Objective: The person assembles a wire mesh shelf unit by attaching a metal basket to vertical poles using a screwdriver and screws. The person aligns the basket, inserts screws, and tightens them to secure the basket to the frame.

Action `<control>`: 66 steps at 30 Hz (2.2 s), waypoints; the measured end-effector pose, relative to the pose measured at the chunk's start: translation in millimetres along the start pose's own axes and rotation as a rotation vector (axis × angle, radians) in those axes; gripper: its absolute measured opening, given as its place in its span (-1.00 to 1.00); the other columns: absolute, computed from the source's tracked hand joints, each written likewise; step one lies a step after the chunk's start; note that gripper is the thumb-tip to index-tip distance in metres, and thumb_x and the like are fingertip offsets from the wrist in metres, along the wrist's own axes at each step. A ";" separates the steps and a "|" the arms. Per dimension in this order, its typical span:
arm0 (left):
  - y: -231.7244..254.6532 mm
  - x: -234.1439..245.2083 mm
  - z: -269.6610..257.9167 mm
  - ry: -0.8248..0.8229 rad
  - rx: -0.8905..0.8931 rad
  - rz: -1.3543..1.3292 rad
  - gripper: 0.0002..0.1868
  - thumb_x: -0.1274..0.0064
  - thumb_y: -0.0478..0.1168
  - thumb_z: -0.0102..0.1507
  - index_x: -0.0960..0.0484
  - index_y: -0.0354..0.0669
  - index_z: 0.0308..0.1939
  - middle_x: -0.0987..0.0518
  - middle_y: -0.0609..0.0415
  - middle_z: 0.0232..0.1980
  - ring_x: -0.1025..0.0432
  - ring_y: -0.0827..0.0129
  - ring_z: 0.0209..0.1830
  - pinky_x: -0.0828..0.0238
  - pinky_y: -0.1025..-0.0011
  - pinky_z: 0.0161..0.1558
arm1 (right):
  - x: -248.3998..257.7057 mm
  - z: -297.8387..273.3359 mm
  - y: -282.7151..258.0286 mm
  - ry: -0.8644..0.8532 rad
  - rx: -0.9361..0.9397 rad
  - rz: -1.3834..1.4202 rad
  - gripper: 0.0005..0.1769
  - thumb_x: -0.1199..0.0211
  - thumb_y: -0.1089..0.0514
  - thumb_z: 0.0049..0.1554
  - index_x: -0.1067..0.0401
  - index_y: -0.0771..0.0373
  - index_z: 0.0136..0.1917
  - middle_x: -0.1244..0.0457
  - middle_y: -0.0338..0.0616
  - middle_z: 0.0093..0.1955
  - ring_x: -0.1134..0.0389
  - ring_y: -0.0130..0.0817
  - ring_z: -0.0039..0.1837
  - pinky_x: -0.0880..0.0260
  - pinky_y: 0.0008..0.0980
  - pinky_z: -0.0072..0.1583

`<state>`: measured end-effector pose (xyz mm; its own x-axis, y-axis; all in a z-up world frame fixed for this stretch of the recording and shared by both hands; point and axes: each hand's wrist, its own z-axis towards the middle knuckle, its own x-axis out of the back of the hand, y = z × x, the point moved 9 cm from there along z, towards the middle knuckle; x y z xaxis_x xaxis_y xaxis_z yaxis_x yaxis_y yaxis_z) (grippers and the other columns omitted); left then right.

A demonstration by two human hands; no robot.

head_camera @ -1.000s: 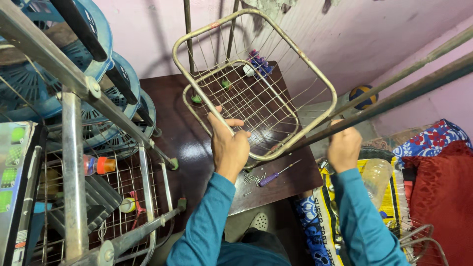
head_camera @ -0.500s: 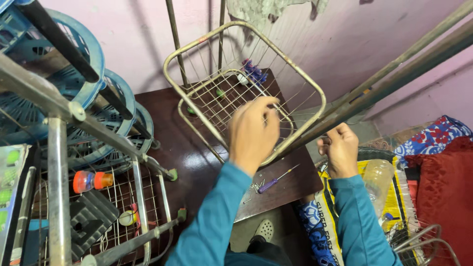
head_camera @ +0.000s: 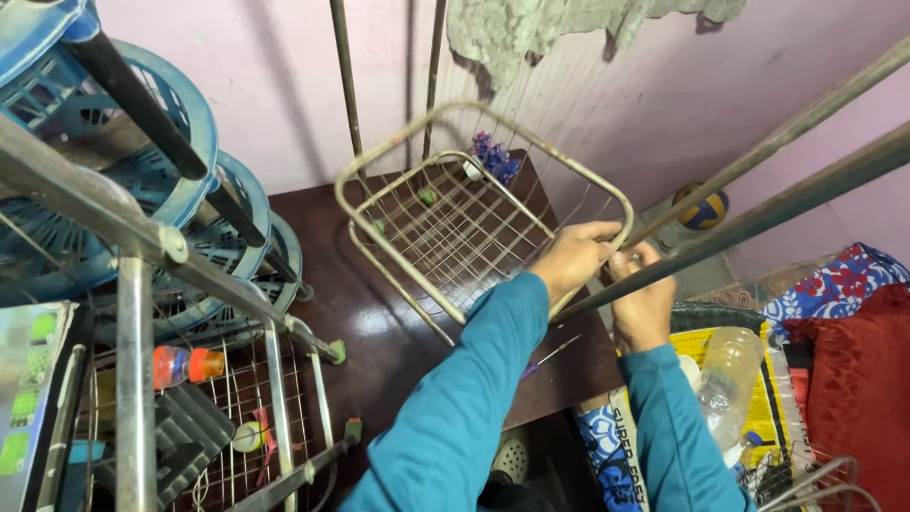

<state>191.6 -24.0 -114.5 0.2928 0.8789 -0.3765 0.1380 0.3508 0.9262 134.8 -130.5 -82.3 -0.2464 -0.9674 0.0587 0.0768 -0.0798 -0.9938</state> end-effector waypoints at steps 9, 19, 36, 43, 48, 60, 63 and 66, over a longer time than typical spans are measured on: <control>-6.3 1.9 6.8 0.379 0.127 -0.068 -0.54 -0.04 -0.32 0.19 -0.60 -0.24 0.20 -0.66 -0.12 0.05 -0.57 0.22 -0.01 -0.51 0.31 0.02 | 3.1 51.2 17.8 -0.195 -0.111 0.119 -0.78 -0.10 0.32 0.33 -0.35 0.37 0.25 -0.37 -0.14 -0.02 -0.40 -0.50 -0.05 -0.47 -0.47 0.04; 43.9 13.2 -21.2 0.663 0.090 0.109 -0.53 -0.13 -0.18 0.18 -0.64 0.05 0.20 -0.38 -0.09 0.26 -0.34 0.09 0.29 -0.30 0.22 0.29 | -19.0 87.5 30.5 -0.331 -0.168 0.057 -0.84 -0.14 0.24 0.38 -0.36 0.38 0.16 -0.32 -0.23 -0.16 -0.30 -0.57 -0.20 -0.33 -0.55 -0.18; 143.7 96.3 -11.7 0.602 -0.153 1.370 -0.48 -0.21 0.19 0.14 -0.60 0.03 0.06 -0.53 -0.05 0.11 -0.37 0.08 0.18 -0.15 0.04 0.29 | -8.5 65.2 -15.5 -0.299 -0.233 0.057 -0.30 -0.26 0.29 0.12 -0.17 0.29 0.50 -0.28 -0.06 0.39 -0.39 -0.38 0.26 -0.49 -0.43 0.12; 123.7 120.1 11.9 0.213 -0.072 1.519 -0.57 0.27 0.20 0.43 -0.57 0.03 -0.01 -0.64 -0.05 -0.36 -0.56 -0.01 -0.30 -0.45 -0.01 -0.23 | -26.0 68.0 -5.3 -0.353 -0.104 -0.044 -0.17 -0.23 0.47 0.08 -0.10 0.37 0.59 -0.29 -0.17 0.34 -0.36 -0.48 0.23 -0.44 -0.51 0.13; 140.8 111.3 16.1 0.212 -0.227 1.625 -0.57 0.24 0.18 0.42 -0.61 0.02 -0.11 -0.66 -0.05 -0.39 -0.58 -0.01 -0.32 -0.46 0.00 -0.29 | -26.1 72.5 -1.6 -0.334 -0.171 -0.060 -0.29 -0.15 0.45 0.13 -0.17 0.31 0.54 -0.31 -0.28 0.21 -0.37 -0.48 0.18 -0.45 -0.45 0.06; 180.7 104.8 17.1 0.201 -0.129 1.747 -0.59 0.02 0.16 0.32 -0.77 -0.01 -0.26 -0.70 0.01 -0.25 -0.60 0.11 -0.16 -0.53 0.13 -0.18 | -38.4 72.0 -18.1 -0.389 -0.204 -0.101 -0.50 -0.12 0.20 0.24 -0.28 0.19 0.45 -0.28 -0.36 0.18 -0.37 -0.47 0.19 -0.48 -0.33 0.10; 180.6 105.0 14.9 0.205 -0.114 1.729 -0.61 0.01 0.15 0.31 -0.77 0.00 -0.25 -0.70 0.02 -0.24 -0.60 0.12 -0.15 -0.53 0.14 -0.17 | -36.6 71.0 -14.0 -0.393 -0.254 0.156 -0.54 -0.04 0.06 0.33 -0.32 0.25 0.43 -0.31 -0.23 0.15 -0.39 -0.33 0.12 -0.46 -0.37 -0.01; 182.9 100.9 12.5 0.196 -0.167 1.735 -0.62 -0.02 0.16 0.28 -0.76 0.01 -0.23 -0.70 0.00 -0.24 -0.60 0.11 -0.16 -0.52 0.15 -0.15 | -33.5 79.1 -7.9 -0.366 -0.278 0.267 -0.62 -0.05 0.09 0.39 -0.35 0.36 0.36 -0.32 -0.10 0.10 -0.38 -0.29 0.03 -0.42 -0.40 -0.09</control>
<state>258.3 124.7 16.7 -0.1266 0.2577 0.9579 -0.2767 -0.9365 0.2153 218.9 -116.6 -69.0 0.1034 -0.9699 -0.2203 -0.1803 0.1995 -0.9632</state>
